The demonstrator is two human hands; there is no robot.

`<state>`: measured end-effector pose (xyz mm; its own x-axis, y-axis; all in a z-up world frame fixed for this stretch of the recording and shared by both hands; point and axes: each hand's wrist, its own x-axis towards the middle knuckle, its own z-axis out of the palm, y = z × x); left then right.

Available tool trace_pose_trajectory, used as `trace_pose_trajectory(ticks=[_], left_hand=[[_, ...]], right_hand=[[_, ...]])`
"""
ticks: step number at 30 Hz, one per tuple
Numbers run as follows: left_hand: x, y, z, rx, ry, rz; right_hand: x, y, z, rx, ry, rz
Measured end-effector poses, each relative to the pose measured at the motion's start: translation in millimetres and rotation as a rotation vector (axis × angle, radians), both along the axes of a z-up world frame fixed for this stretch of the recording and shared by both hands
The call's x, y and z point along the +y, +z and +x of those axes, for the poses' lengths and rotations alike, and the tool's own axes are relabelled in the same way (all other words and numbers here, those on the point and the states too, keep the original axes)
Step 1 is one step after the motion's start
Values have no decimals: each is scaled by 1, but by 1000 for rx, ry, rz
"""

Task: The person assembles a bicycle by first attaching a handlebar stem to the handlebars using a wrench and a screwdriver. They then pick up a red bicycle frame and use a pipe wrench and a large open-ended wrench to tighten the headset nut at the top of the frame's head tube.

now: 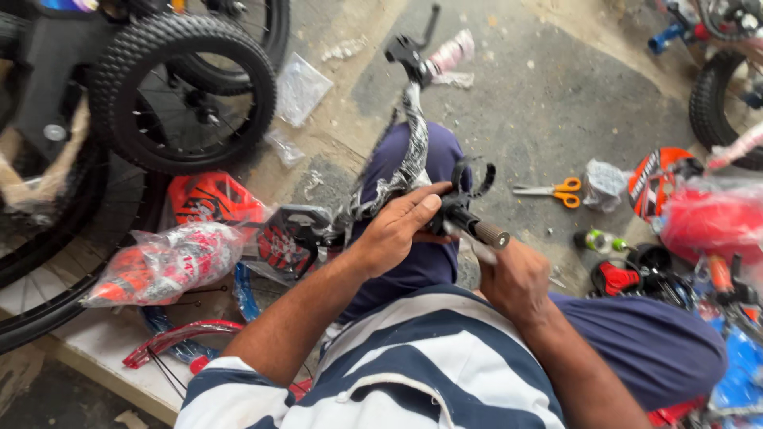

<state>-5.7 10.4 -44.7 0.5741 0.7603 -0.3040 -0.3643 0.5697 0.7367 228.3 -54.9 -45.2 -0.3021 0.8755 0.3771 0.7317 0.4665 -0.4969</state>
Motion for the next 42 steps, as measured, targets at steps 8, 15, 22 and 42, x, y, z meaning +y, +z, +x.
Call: trace_pose_trajectory(ticks=[8, 15, 22, 42], left_hand=[[-3, 12, 2, 146, -11, 245], [-5, 22, 5, 419, -14, 397], [-7, 20, 4, 456, 52, 447], [-7, 51, -23, 1032, 346, 1091]], right_hand=[[-16, -39, 30, 377, -26, 16], [-10, -49, 10, 452, -117, -227], [-3, -30, 3, 240, -86, -227], [62, -137, 49, 544, -565, -467]])
